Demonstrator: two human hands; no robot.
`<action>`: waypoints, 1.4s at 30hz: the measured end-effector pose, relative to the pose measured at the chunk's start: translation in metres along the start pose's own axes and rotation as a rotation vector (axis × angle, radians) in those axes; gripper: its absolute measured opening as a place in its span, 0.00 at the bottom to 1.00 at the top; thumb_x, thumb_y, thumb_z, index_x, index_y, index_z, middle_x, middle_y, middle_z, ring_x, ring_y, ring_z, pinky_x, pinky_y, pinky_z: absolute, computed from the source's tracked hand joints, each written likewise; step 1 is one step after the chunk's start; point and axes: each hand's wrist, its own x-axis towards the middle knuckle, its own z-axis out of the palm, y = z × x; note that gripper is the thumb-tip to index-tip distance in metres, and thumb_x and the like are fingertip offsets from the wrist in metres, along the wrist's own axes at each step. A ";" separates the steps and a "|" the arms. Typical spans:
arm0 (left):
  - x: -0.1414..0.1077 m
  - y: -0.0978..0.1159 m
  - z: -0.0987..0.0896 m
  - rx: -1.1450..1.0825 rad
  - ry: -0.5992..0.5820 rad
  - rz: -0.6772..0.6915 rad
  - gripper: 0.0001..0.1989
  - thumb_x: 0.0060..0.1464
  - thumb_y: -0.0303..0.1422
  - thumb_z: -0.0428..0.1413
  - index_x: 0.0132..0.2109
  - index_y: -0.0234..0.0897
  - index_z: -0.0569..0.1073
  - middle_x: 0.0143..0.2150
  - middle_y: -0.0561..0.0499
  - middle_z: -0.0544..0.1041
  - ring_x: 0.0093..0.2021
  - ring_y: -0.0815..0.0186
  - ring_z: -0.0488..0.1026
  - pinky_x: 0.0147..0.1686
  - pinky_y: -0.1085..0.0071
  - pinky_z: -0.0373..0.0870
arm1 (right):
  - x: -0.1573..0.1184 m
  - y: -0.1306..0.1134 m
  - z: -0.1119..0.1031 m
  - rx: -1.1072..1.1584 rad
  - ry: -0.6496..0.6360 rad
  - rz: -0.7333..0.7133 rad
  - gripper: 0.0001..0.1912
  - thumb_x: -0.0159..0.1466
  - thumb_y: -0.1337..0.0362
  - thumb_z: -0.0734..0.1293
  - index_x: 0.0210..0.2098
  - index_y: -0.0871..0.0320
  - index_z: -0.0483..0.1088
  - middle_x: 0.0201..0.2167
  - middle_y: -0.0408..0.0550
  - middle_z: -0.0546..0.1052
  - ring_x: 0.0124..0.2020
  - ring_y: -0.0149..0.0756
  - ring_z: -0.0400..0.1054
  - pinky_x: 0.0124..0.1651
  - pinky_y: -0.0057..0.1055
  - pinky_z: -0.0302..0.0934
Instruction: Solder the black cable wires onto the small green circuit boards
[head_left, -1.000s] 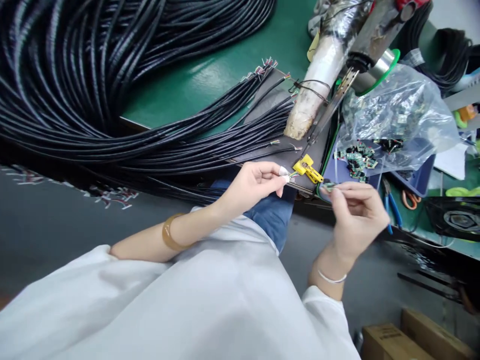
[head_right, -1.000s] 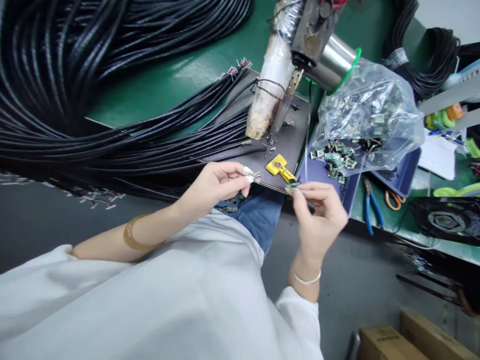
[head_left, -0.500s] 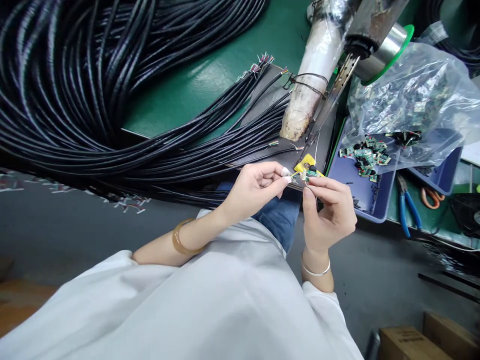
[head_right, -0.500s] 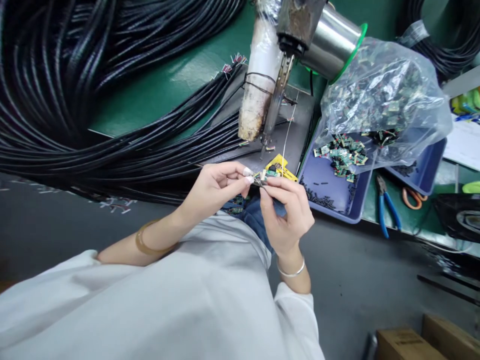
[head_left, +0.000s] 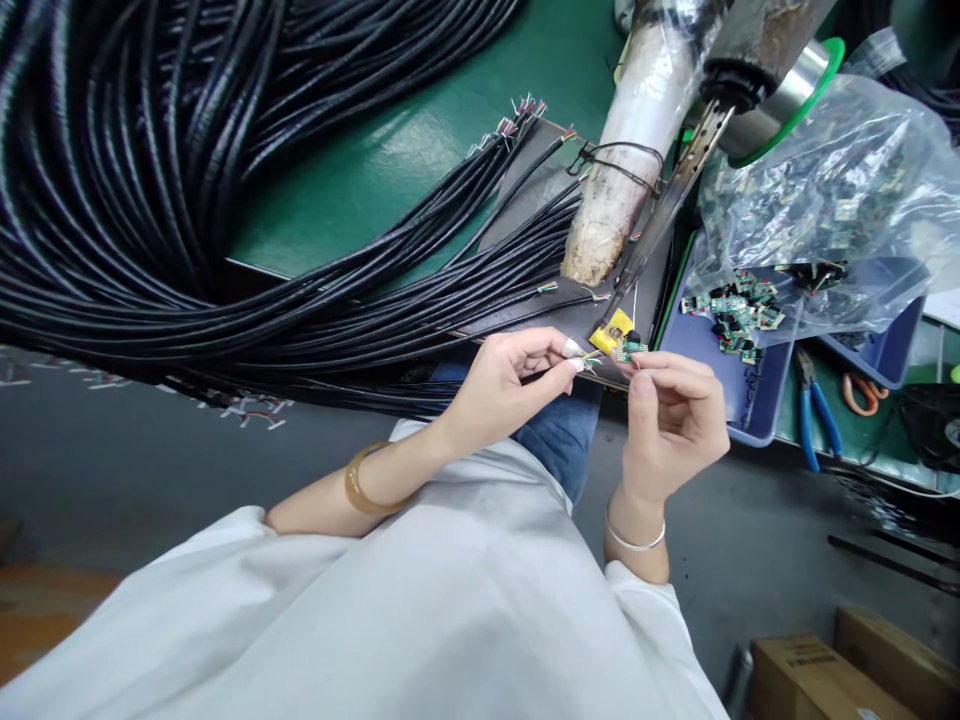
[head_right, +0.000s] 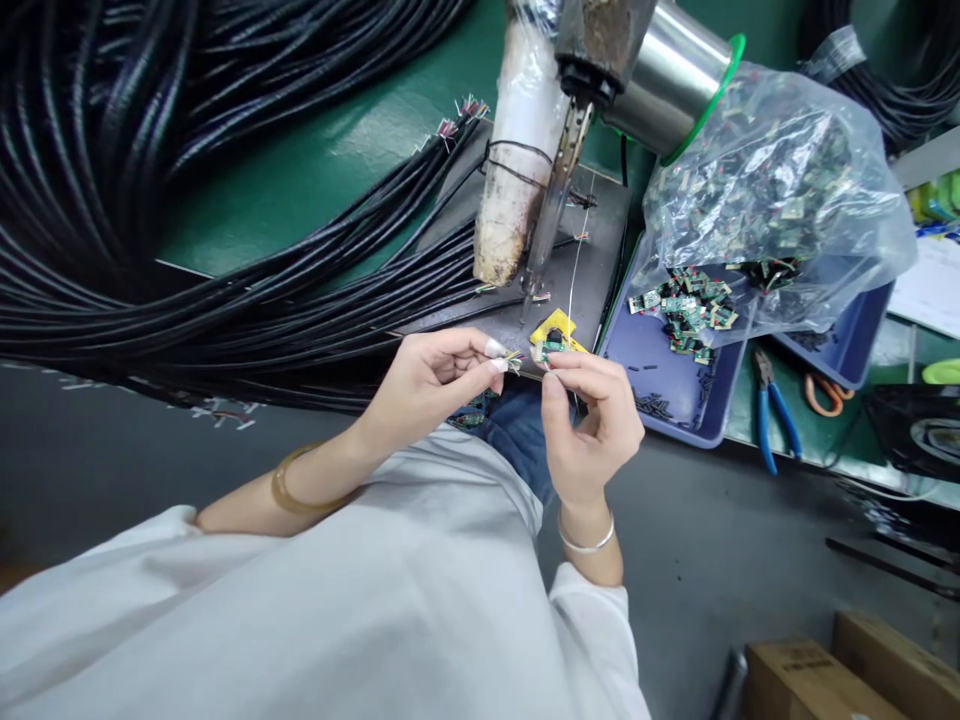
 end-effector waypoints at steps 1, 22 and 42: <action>0.000 0.000 0.000 0.001 -0.003 -0.003 0.04 0.55 0.29 0.60 0.34 0.32 0.74 0.26 0.53 0.76 0.26 0.74 0.72 0.28 0.79 0.69 | 0.000 0.000 0.001 0.018 -0.017 0.022 0.05 0.64 0.71 0.69 0.38 0.54 0.71 0.37 0.45 0.78 0.39 0.35 0.76 0.39 0.37 0.77; 0.004 0.006 -0.009 -0.230 -0.117 -0.166 0.06 0.52 0.30 0.63 0.35 0.33 0.74 0.22 0.57 0.72 0.21 0.77 0.64 0.20 0.81 0.58 | -0.001 -0.004 0.000 -0.123 0.119 -0.259 0.10 0.60 0.74 0.72 0.38 0.54 0.74 0.33 0.43 0.80 0.34 0.33 0.76 0.35 0.33 0.72; 0.019 0.015 -0.005 -0.111 -0.058 -0.147 0.04 0.50 0.28 0.61 0.31 0.32 0.73 0.20 0.58 0.66 0.21 0.77 0.59 0.21 0.79 0.55 | 0.003 0.013 0.010 -0.268 -0.079 -0.322 0.10 0.60 0.75 0.72 0.37 0.54 0.73 0.39 0.44 0.81 0.40 0.32 0.77 0.45 0.32 0.75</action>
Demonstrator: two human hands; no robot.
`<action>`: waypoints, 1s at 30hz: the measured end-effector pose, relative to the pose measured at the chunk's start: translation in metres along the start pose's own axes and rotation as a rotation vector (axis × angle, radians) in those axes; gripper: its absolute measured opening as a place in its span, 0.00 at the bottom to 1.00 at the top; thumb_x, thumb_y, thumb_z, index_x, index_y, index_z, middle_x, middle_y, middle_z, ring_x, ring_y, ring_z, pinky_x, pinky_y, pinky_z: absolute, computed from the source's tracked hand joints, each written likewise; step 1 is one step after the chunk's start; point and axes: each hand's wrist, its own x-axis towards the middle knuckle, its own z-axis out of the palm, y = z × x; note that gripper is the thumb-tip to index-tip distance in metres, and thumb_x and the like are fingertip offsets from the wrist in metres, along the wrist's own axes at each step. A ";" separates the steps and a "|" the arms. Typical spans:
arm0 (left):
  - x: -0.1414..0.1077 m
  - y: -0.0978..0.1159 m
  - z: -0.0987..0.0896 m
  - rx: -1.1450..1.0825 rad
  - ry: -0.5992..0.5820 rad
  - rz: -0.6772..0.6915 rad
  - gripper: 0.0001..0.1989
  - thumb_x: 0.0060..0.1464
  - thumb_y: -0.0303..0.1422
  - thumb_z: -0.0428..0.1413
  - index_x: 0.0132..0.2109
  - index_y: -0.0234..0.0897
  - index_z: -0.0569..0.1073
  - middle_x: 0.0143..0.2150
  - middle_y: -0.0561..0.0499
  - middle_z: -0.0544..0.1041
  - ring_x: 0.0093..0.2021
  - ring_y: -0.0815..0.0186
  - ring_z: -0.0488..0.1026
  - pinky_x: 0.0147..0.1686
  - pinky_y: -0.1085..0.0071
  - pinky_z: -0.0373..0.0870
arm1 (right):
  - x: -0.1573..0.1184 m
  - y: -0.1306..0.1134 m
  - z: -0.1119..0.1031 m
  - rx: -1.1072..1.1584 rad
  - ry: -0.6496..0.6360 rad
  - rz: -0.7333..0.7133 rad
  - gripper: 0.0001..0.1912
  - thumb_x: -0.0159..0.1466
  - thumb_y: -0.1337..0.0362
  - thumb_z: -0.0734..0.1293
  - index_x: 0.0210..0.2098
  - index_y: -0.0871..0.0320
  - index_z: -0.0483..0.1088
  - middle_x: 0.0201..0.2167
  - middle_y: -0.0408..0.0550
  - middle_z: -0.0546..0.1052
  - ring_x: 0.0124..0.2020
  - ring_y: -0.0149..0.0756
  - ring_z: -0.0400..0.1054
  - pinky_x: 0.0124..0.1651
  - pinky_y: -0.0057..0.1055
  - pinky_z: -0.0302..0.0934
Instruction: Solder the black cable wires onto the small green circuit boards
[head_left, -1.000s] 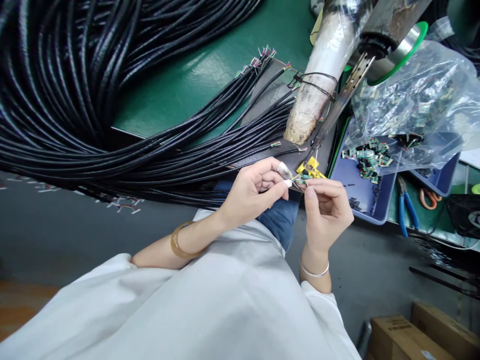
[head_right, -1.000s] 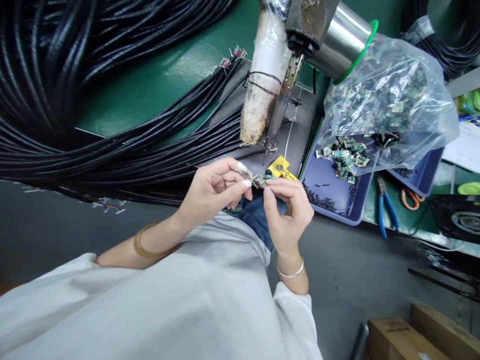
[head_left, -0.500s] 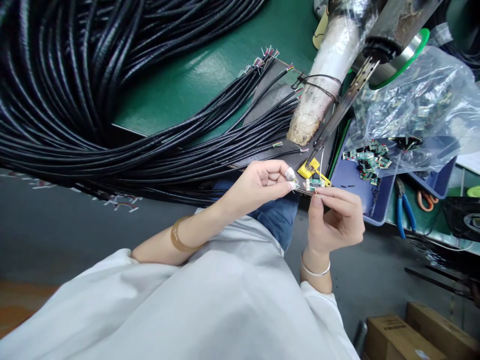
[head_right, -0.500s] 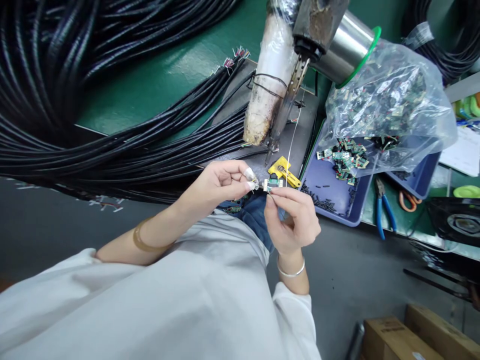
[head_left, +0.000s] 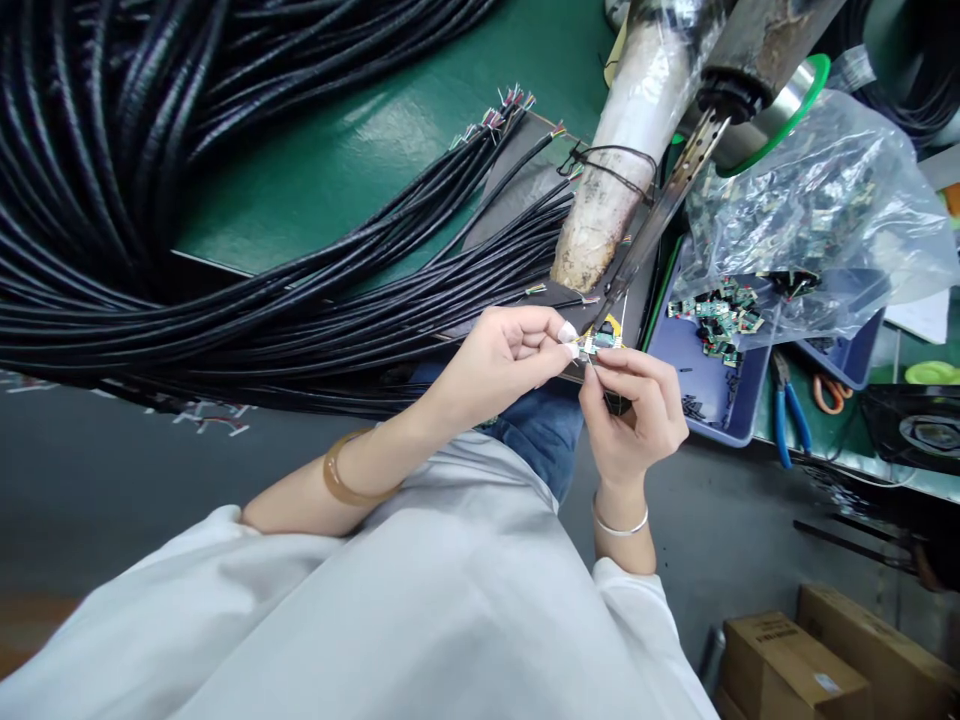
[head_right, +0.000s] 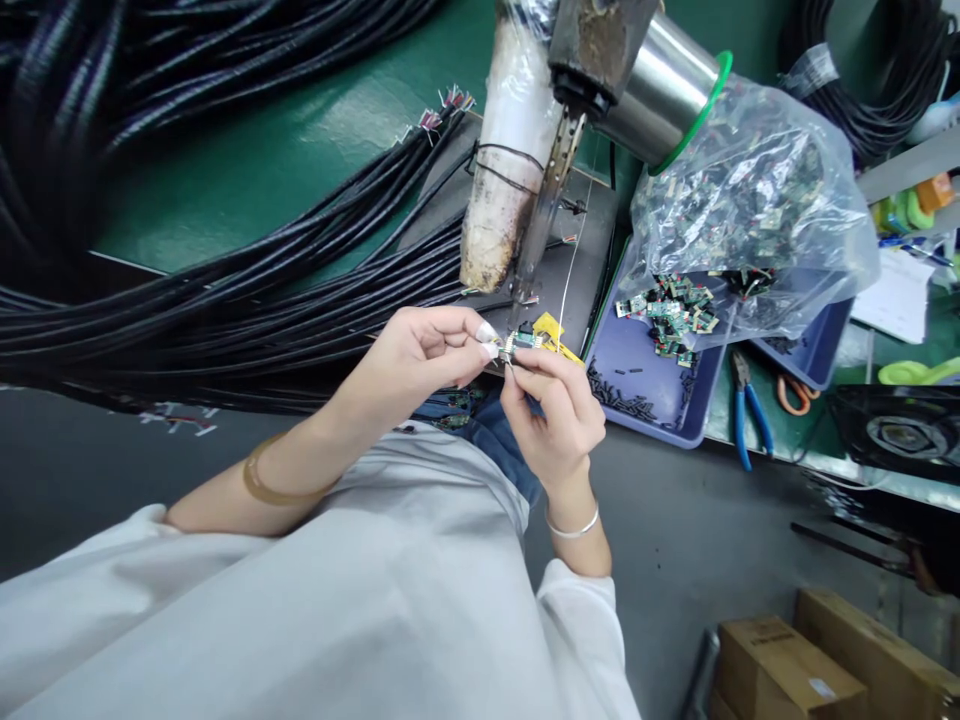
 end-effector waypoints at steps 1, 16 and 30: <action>0.002 0.000 0.001 -0.004 0.006 0.015 0.04 0.50 0.27 0.61 0.31 0.32 0.73 0.20 0.58 0.66 0.21 0.77 0.59 0.21 0.79 0.54 | 0.001 0.000 0.001 -0.011 0.002 -0.006 0.10 0.60 0.75 0.72 0.37 0.54 0.73 0.39 0.44 0.80 0.40 0.32 0.77 0.44 0.32 0.75; 0.010 0.007 0.004 -0.032 0.055 0.097 0.02 0.49 0.26 0.61 0.31 0.32 0.74 0.21 0.58 0.66 0.21 0.78 0.59 0.21 0.80 0.56 | 0.014 0.000 0.004 -0.076 0.031 -0.010 0.09 0.61 0.74 0.73 0.37 0.54 0.74 0.38 0.42 0.80 0.39 0.31 0.77 0.43 0.31 0.75; 0.006 0.009 -0.001 0.092 0.021 -0.035 0.04 0.49 0.27 0.59 0.29 0.32 0.72 0.22 0.58 0.63 0.22 0.77 0.57 0.22 0.79 0.53 | 0.003 0.006 0.002 -0.102 -0.009 -0.117 0.08 0.62 0.71 0.71 0.36 0.53 0.70 0.37 0.44 0.82 0.38 0.32 0.79 0.40 0.28 0.76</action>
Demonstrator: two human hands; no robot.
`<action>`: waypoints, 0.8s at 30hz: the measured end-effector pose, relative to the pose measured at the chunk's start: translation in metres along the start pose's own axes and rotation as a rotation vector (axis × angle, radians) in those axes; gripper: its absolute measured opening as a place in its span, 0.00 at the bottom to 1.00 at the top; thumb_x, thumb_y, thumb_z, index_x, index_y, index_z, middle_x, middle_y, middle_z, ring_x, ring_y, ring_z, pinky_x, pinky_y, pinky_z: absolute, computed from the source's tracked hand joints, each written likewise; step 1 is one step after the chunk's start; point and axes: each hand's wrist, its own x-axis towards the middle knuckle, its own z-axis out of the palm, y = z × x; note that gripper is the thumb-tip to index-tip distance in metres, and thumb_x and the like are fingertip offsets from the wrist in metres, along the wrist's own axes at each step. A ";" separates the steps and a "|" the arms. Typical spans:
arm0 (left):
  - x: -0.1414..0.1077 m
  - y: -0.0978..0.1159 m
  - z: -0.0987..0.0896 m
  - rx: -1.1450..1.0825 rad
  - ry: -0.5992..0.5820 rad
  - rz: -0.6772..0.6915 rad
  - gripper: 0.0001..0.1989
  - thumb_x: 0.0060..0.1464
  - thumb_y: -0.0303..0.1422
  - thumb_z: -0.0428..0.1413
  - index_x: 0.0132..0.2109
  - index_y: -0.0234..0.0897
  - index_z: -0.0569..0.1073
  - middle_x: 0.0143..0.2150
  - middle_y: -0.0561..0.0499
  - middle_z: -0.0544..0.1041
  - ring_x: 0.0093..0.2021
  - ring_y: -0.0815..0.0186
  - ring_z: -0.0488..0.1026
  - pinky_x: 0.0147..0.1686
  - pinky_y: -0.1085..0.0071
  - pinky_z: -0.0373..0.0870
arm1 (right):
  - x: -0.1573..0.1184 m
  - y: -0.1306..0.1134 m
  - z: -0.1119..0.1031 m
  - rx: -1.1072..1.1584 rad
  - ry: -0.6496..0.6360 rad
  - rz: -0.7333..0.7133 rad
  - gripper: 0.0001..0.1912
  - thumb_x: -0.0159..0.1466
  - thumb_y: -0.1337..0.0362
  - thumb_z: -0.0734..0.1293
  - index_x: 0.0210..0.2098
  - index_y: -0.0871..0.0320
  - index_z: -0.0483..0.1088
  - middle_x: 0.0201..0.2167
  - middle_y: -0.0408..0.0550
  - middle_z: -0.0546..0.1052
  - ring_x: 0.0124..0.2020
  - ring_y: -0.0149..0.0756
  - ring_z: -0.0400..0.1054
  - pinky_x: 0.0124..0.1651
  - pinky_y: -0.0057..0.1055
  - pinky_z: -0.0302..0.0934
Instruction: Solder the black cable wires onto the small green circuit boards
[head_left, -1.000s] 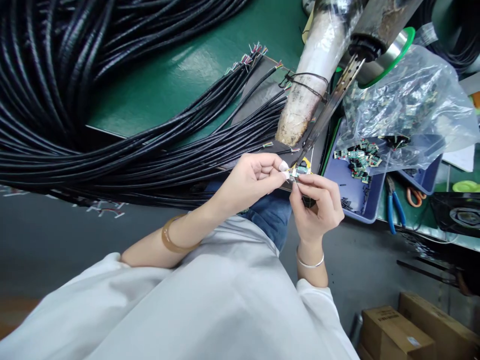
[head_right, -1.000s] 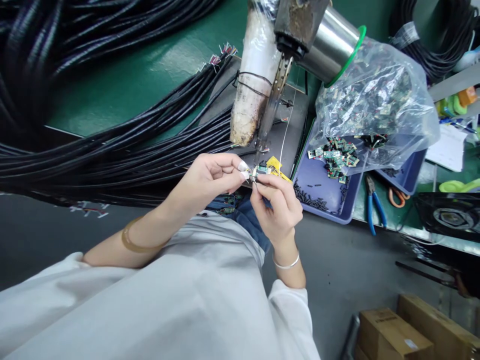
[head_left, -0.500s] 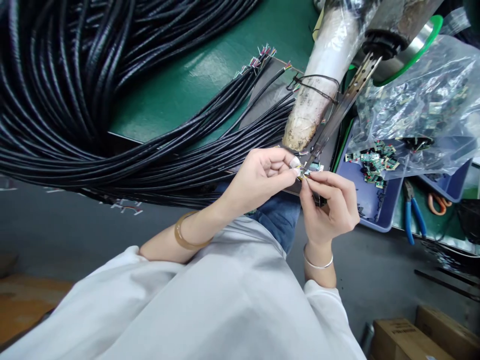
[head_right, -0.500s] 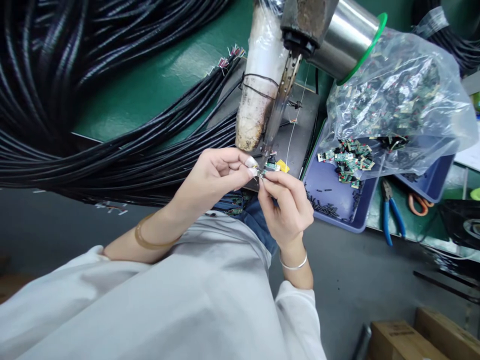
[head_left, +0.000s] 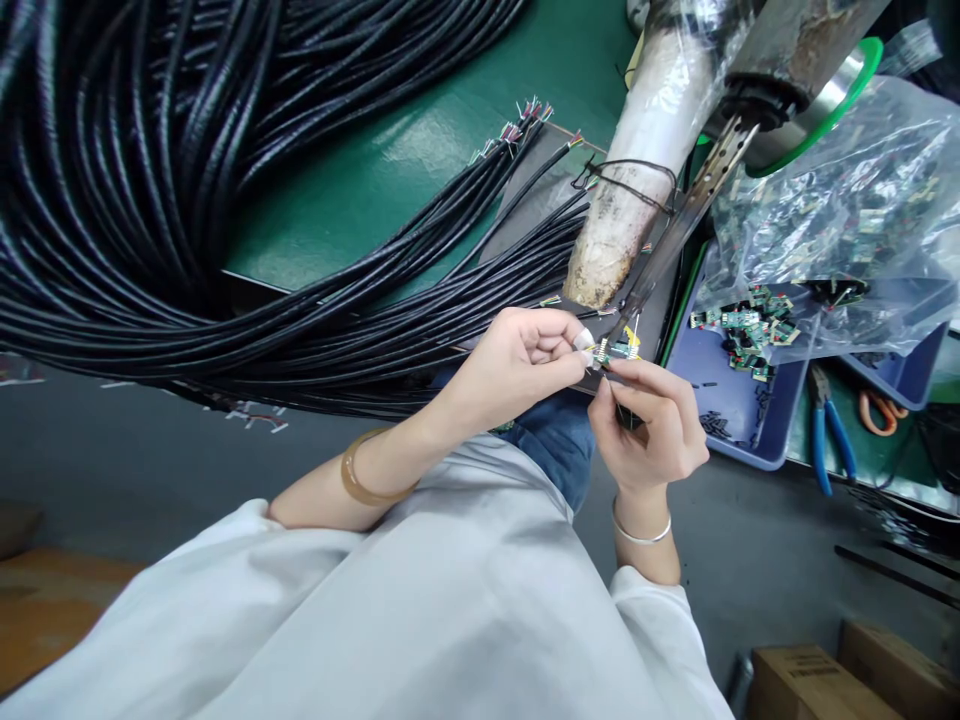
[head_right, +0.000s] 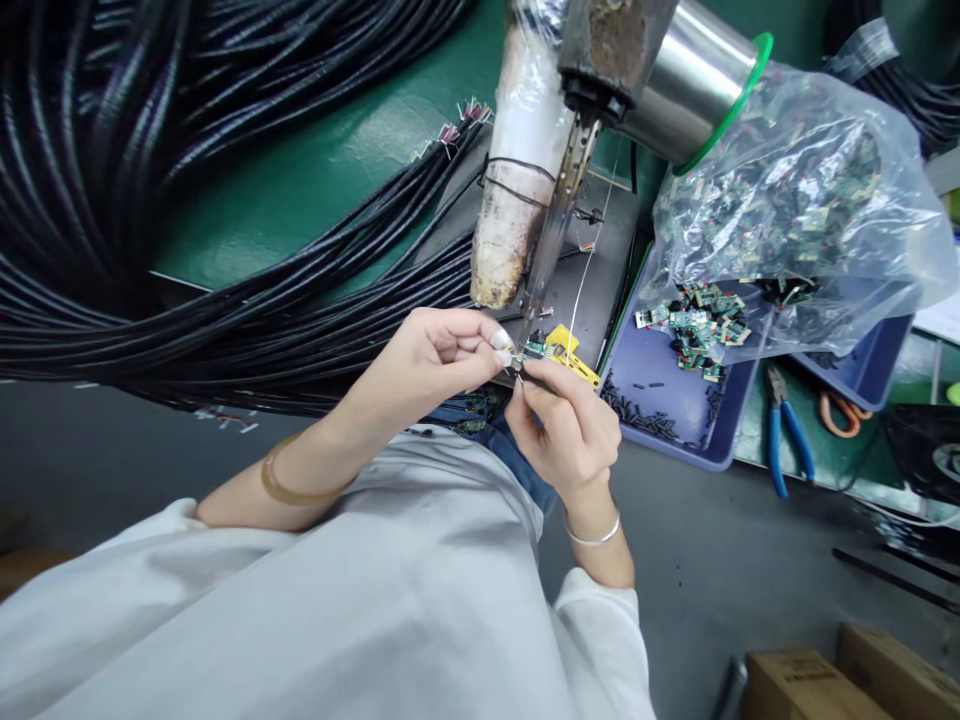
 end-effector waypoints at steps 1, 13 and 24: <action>0.000 0.000 0.000 0.001 -0.010 -0.003 0.04 0.49 0.27 0.59 0.29 0.32 0.71 0.21 0.58 0.63 0.21 0.78 0.56 0.22 0.79 0.52 | -0.001 0.000 0.000 0.001 0.008 -0.006 0.08 0.62 0.71 0.71 0.36 0.53 0.70 0.37 0.44 0.82 0.37 0.32 0.79 0.40 0.28 0.76; -0.005 -0.004 0.002 0.079 -0.054 0.046 0.06 0.50 0.25 0.55 0.26 0.33 0.68 0.20 0.60 0.55 0.22 0.77 0.49 0.21 0.77 0.45 | 0.006 -0.013 -0.030 0.241 0.325 0.336 0.09 0.66 0.65 0.68 0.47 0.52 0.73 0.21 0.34 0.75 0.11 0.25 0.62 0.14 0.25 0.59; -0.003 -0.003 0.003 0.079 -0.027 0.100 0.06 0.51 0.26 0.57 0.27 0.33 0.70 0.20 0.60 0.60 0.21 0.78 0.51 0.20 0.78 0.49 | 0.010 -0.020 -0.020 -0.053 -0.150 0.221 0.08 0.64 0.72 0.70 0.40 0.55 0.73 0.46 0.48 0.83 0.46 0.38 0.80 0.39 0.29 0.77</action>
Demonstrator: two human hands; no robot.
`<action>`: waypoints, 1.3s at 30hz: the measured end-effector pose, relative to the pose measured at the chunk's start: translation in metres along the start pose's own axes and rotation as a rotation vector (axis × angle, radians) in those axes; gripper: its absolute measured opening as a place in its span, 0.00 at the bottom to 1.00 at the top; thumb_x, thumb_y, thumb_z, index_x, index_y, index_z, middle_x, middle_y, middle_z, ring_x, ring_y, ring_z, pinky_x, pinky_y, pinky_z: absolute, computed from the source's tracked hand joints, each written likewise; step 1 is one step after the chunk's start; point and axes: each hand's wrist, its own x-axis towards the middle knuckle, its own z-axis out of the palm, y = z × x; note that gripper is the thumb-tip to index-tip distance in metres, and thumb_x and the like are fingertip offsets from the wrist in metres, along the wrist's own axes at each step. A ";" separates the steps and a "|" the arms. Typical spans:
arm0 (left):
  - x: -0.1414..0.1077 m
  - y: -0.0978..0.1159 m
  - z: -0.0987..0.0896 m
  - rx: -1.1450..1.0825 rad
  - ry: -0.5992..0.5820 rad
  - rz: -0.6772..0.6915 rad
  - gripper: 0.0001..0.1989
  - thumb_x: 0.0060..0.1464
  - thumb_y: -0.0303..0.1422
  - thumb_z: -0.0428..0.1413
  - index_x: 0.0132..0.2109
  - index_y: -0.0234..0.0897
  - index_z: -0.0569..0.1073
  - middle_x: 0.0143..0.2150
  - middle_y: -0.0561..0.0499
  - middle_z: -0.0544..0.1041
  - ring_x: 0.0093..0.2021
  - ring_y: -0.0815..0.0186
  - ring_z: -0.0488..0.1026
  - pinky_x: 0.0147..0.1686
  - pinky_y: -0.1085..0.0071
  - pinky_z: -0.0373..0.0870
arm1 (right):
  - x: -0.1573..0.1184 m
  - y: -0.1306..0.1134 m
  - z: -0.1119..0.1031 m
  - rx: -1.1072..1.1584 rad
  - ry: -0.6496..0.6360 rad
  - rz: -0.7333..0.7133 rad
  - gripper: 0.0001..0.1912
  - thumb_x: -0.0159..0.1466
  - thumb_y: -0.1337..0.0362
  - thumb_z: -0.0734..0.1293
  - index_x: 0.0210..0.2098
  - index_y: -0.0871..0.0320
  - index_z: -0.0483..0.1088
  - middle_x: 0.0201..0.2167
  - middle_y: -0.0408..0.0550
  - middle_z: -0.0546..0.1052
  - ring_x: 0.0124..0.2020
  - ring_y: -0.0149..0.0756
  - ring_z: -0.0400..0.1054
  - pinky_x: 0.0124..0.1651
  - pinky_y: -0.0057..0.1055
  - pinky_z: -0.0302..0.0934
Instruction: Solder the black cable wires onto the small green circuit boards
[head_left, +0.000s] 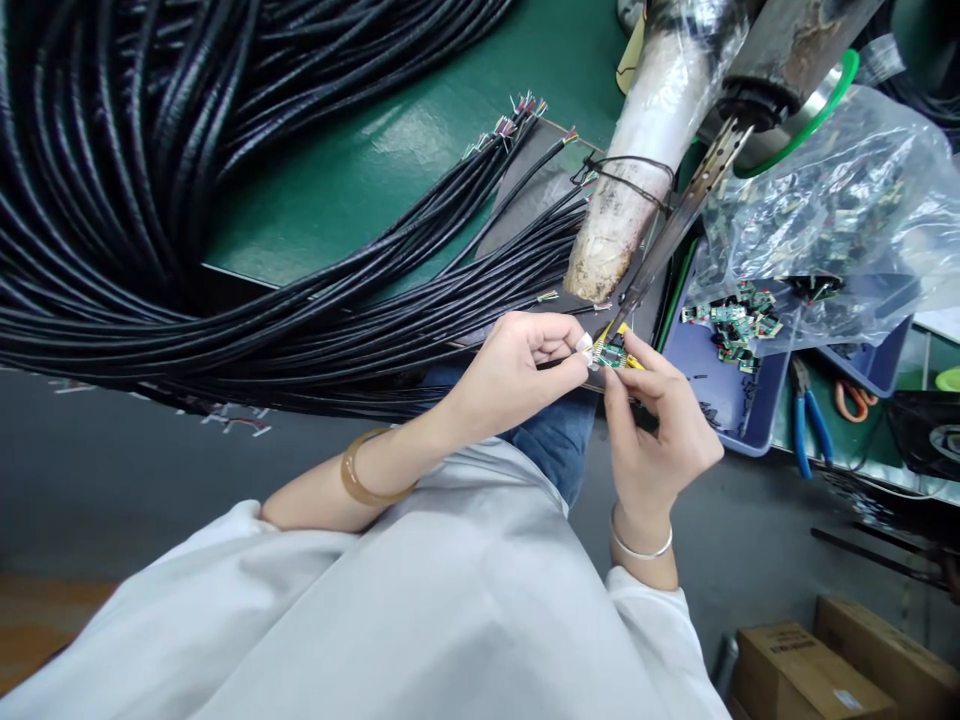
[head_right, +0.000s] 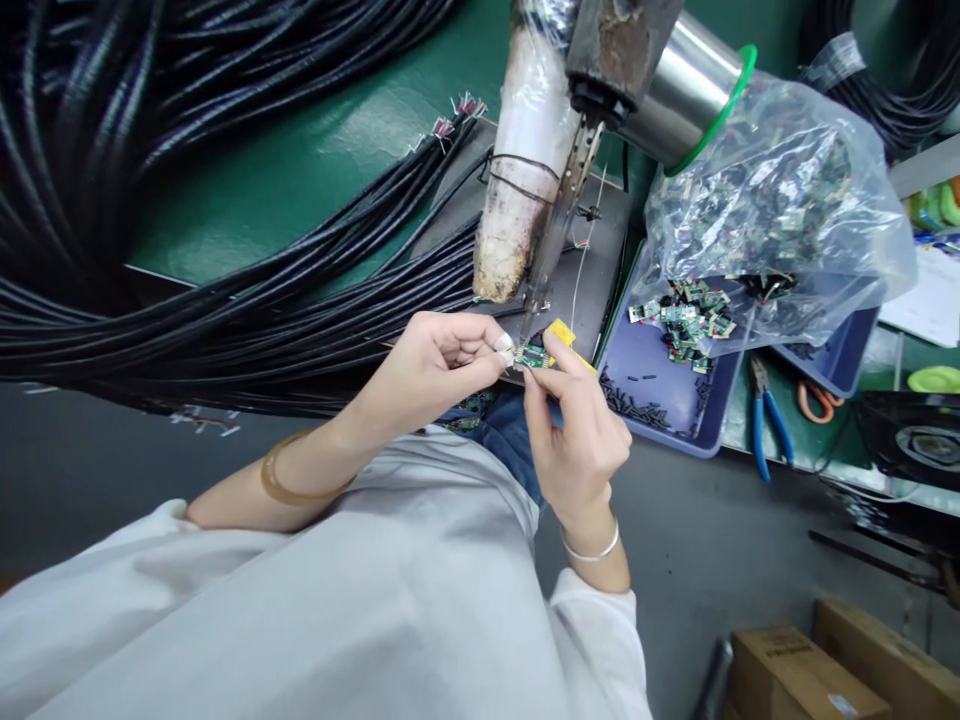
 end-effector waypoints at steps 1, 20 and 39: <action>0.000 0.000 0.000 -0.008 -0.004 -0.005 0.05 0.51 0.26 0.56 0.27 0.33 0.70 0.20 0.60 0.60 0.21 0.78 0.51 0.20 0.78 0.49 | 0.001 0.001 0.001 0.008 -0.001 0.002 0.08 0.64 0.72 0.70 0.40 0.55 0.72 0.47 0.49 0.83 0.46 0.37 0.80 0.40 0.29 0.77; 0.009 0.011 -0.003 -0.093 0.063 -0.076 0.02 0.46 0.27 0.60 0.28 0.32 0.75 0.21 0.57 0.66 0.22 0.76 0.60 0.23 0.78 0.58 | 0.012 0.005 0.002 0.171 -0.006 0.081 0.06 0.64 0.71 0.69 0.40 0.55 0.72 0.49 0.50 0.82 0.45 0.40 0.81 0.41 0.33 0.78; 0.005 0.009 -0.004 0.059 0.024 0.081 0.06 0.51 0.25 0.58 0.27 0.30 0.74 0.20 0.58 0.62 0.21 0.78 0.54 0.20 0.80 0.52 | 0.017 0.002 0.001 0.123 0.027 0.012 0.10 0.61 0.74 0.72 0.39 0.55 0.75 0.46 0.45 0.84 0.45 0.38 0.81 0.41 0.30 0.77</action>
